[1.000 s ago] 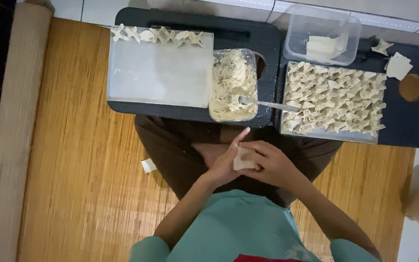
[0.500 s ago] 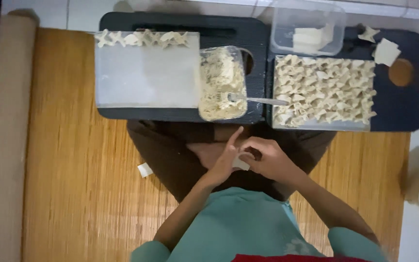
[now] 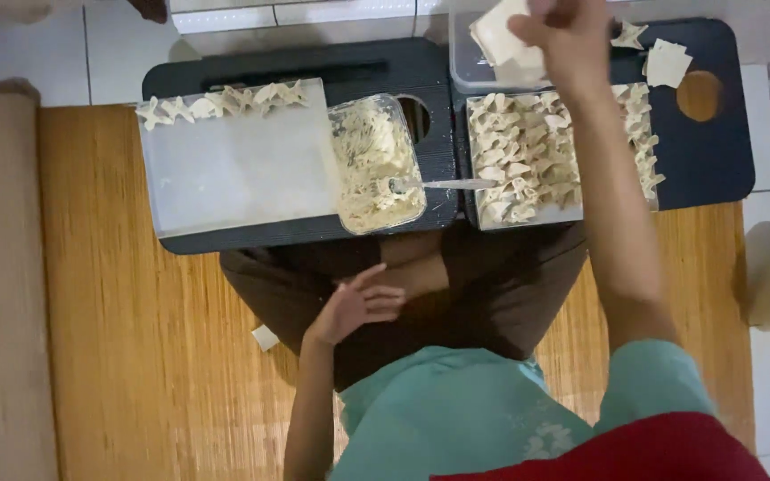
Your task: Assembling wontons by placing filling on wrappers and folding them into shape.
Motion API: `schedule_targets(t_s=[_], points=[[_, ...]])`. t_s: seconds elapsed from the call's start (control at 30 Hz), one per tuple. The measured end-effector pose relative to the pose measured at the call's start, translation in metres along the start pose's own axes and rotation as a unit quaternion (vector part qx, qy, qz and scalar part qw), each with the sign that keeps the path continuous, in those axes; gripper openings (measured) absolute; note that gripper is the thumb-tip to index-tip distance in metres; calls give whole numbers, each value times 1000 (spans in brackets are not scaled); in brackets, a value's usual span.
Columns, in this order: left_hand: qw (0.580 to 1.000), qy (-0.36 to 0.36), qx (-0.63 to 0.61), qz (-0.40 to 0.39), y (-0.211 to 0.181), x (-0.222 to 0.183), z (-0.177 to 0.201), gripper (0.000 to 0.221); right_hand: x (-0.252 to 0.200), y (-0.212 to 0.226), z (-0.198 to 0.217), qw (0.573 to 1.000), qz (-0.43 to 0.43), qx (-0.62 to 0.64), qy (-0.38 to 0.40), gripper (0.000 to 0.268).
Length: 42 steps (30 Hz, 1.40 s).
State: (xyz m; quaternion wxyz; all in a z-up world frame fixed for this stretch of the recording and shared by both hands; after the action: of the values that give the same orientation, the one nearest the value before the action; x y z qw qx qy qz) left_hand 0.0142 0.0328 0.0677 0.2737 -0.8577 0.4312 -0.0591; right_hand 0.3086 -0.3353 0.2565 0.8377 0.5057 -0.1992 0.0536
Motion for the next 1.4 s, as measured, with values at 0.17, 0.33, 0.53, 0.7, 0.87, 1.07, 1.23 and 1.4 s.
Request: schedule_targets(t_s=[0.17, 0.33, 0.53, 0.7, 0.87, 1.07, 1.23, 1.4], points=[[991, -34, -117, -61, 6, -7, 44, 80, 4, -25, -26, 952, 198, -235, 11, 19], [987, -69, -142, -37, 8, 4, 58, 87, -3, -10, -24, 938, 214, -271, 2, 20], [989, -51, -133, -40, 6, 2, 56, 83, -9, -1, -26, 910, 202, -359, 44, 34], [986, -60, -147, -40, 7, 0, 57, 84, -19, 13, -31, 906, 239, -350, 25, 23], [989, -35, -138, -39, 10, 0, 59, 80, -24, 27, -32, 913, 250, -322, 18, 20], [990, -37, -127, -43, 10, -2, 57, 75, -25, 7, -34, 860, 288, -421, -4, 28], [990, -42, -125, -53, 10, -2, 55, 79, -28, 11, -33, 836, 318, -448, -13, 28], [991, -22, -121, -47, 8, -2, 53, 75, -29, 23, -31, 888, 309, -341, 11, 28]])
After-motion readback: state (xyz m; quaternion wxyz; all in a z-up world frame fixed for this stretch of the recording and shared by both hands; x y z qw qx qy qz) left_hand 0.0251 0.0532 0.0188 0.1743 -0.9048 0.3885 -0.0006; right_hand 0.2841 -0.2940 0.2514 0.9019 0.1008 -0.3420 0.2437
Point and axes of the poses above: each hand's wrist, its own x-axis towards the middle knuckle, its own z-axis out of the back of the hand, y = z × x, the point moved 4 cm from there along x, towards the middle knuckle, and after that the axes turned 2 degrees about z, right-handed, at the moved point
